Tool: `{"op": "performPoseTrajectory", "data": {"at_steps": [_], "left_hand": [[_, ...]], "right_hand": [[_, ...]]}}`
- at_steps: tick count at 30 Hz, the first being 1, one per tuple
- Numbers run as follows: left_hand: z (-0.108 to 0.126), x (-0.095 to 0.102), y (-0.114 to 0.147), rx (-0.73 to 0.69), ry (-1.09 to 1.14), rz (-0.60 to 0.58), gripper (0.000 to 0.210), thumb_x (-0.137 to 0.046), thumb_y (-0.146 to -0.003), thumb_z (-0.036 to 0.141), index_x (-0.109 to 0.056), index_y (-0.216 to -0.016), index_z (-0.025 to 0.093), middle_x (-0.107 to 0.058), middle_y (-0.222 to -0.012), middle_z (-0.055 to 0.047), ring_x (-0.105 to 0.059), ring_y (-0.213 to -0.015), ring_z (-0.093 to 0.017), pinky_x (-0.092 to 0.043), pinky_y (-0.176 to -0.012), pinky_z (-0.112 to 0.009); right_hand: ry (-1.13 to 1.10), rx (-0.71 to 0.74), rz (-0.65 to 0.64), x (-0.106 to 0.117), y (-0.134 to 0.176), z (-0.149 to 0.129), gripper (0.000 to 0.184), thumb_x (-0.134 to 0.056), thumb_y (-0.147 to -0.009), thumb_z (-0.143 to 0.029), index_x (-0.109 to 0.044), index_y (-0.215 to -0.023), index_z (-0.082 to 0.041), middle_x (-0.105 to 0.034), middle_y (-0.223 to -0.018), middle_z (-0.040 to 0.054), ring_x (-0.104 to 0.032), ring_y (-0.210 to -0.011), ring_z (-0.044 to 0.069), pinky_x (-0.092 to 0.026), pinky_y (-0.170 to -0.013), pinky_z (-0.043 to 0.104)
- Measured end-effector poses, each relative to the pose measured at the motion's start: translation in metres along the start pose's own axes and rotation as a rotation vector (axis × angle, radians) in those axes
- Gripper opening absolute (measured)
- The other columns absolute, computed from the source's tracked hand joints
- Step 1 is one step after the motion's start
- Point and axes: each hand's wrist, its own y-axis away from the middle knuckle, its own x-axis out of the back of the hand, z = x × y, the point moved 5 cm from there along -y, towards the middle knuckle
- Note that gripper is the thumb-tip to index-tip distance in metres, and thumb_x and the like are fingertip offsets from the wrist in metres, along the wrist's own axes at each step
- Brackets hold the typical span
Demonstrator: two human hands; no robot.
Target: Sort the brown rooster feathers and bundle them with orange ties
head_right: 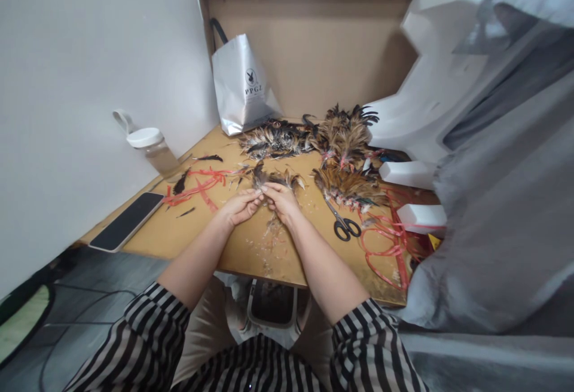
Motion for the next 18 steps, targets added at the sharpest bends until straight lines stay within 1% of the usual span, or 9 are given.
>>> {"op": "performPoseTrajectory", "data": {"at_steps": [2,4,8,11,15,18], "left_hand": [[0.002,0.001,0.0,-0.039,-0.058,0.028,0.01,-0.068,-0.066,0.015,-0.061,-0.067,0.009,-0.059,-0.06,-0.001,-0.051,-0.048,-0.002,-0.04,-0.046,-0.009],[0.005,0.002,0.0,-0.098,-0.169,0.081,0.016,-0.069,-0.065,0.022,-0.061,-0.066,0.009,-0.058,-0.057,-0.002,-0.049,-0.046,-0.002,-0.038,-0.044,-0.011],[0.011,0.001,0.0,-0.2,-0.416,0.173,0.026,-0.069,-0.063,0.033,-0.061,-0.063,0.009,-0.057,-0.049,-0.003,-0.048,-0.041,-0.005,-0.036,-0.042,-0.016],[0.011,-0.001,-0.001,-0.236,-0.484,0.178,0.026,-0.069,-0.063,0.034,-0.062,-0.063,0.009,-0.058,-0.05,-0.003,-0.049,-0.041,-0.006,-0.038,-0.043,-0.018],[0.009,0.0,-0.003,-0.239,-0.519,0.14,0.026,-0.068,-0.064,0.035,-0.063,-0.063,0.009,-0.059,-0.049,-0.004,-0.049,-0.04,-0.007,-0.038,-0.043,-0.019],[0.006,0.002,-0.004,-0.225,-0.502,0.116,0.026,-0.068,-0.064,0.035,-0.065,-0.067,0.009,-0.06,-0.053,-0.005,-0.05,-0.042,-0.007,-0.039,-0.044,-0.019]], "right_hand": [[-0.01,0.0,0.022,0.001,0.0,0.0,0.041,-0.077,-0.048,-0.032,-0.059,-0.081,-0.016,-0.053,-0.053,-0.0043,-0.035,-0.041,0.003,-0.018,-0.038,0.016],[-0.015,-0.001,0.043,0.002,-0.001,-0.001,0.042,-0.077,-0.046,-0.033,-0.058,-0.08,-0.016,-0.052,-0.051,-0.0054,-0.034,-0.04,0.003,-0.018,-0.038,0.016],[0.026,0.033,0.094,0.005,0.0,-0.005,0.037,-0.076,-0.046,-0.035,-0.054,-0.07,-0.017,-0.048,-0.047,-0.0066,-0.033,-0.038,0.003,-0.017,-0.037,0.017],[0.102,0.086,0.108,0.005,0.002,-0.008,0.033,-0.074,-0.049,-0.037,-0.051,-0.062,-0.017,-0.046,-0.044,-0.0067,-0.033,-0.038,0.004,-0.019,-0.037,0.018],[0.156,0.152,0.124,0.004,0.002,-0.01,0.033,-0.074,-0.05,-0.036,-0.049,-0.057,-0.017,-0.046,-0.042,-0.0065,-0.033,-0.037,0.004,-0.019,-0.038,0.019],[0.134,0.112,0.118,0.006,0.001,-0.006,0.033,-0.074,-0.05,-0.037,-0.049,-0.058,-0.017,-0.046,-0.043,-0.0066,-0.033,-0.038,0.004,-0.019,-0.038,0.018]]}}
